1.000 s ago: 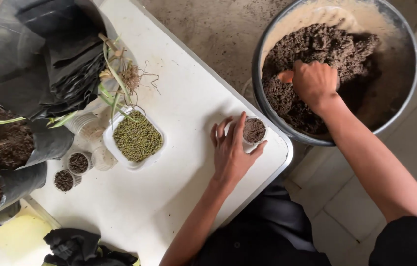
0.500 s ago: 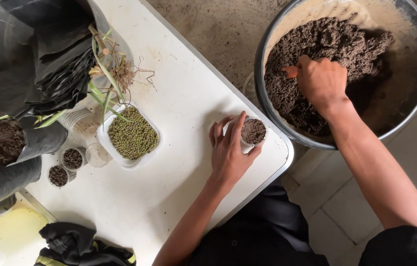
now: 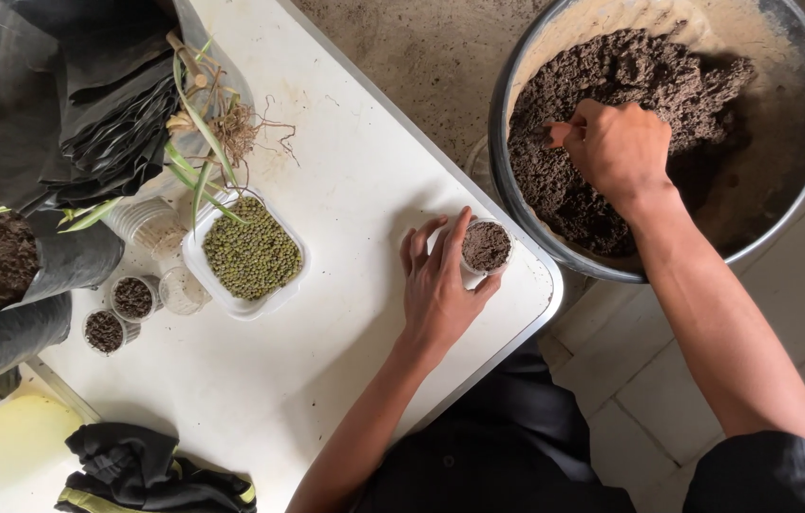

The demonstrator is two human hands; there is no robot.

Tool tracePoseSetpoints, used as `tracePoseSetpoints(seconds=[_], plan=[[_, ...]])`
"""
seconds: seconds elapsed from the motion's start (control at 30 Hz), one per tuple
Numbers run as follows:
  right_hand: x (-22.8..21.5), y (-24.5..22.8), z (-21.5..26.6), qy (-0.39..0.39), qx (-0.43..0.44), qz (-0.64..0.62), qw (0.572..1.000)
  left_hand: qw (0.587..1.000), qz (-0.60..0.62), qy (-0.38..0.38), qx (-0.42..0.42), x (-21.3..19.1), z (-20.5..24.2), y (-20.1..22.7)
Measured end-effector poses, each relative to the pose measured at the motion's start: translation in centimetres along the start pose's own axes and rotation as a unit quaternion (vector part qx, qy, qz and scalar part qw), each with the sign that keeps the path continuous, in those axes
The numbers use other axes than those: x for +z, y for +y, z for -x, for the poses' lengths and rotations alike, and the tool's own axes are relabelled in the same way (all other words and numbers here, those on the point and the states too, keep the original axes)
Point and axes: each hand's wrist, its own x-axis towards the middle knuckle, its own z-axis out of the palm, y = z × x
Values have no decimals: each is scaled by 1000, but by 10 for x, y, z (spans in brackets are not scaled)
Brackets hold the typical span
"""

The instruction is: Filling small plastic cups with soil using a spoon, planting seeds, and watering them with a spray bottle.

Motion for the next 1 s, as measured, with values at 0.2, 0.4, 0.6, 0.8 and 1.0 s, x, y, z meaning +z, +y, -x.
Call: tracePoseSetpoints(seconds=[0.2, 0.4, 0.6, 0.8, 1.0], plan=[[19, 8, -5, 125, -46, -46, 990, 999, -31, -3, 19, -17, -7, 11], [13, 9, -7, 110, -36, -61, 991, 1000, -28, 3, 13, -14, -5, 9], [-4, 7, -1, 46, 5, -114, 992, 1000, -16, -19, 4, -13, -3, 5], [-17, 11, 36, 190, -131, -174, 957, 1000, 4, -5, 2, -21, -3, 8], [-77, -33, 103, 188, -192, -251, 930, 999, 30, -27, -11, -22, -2, 5]])
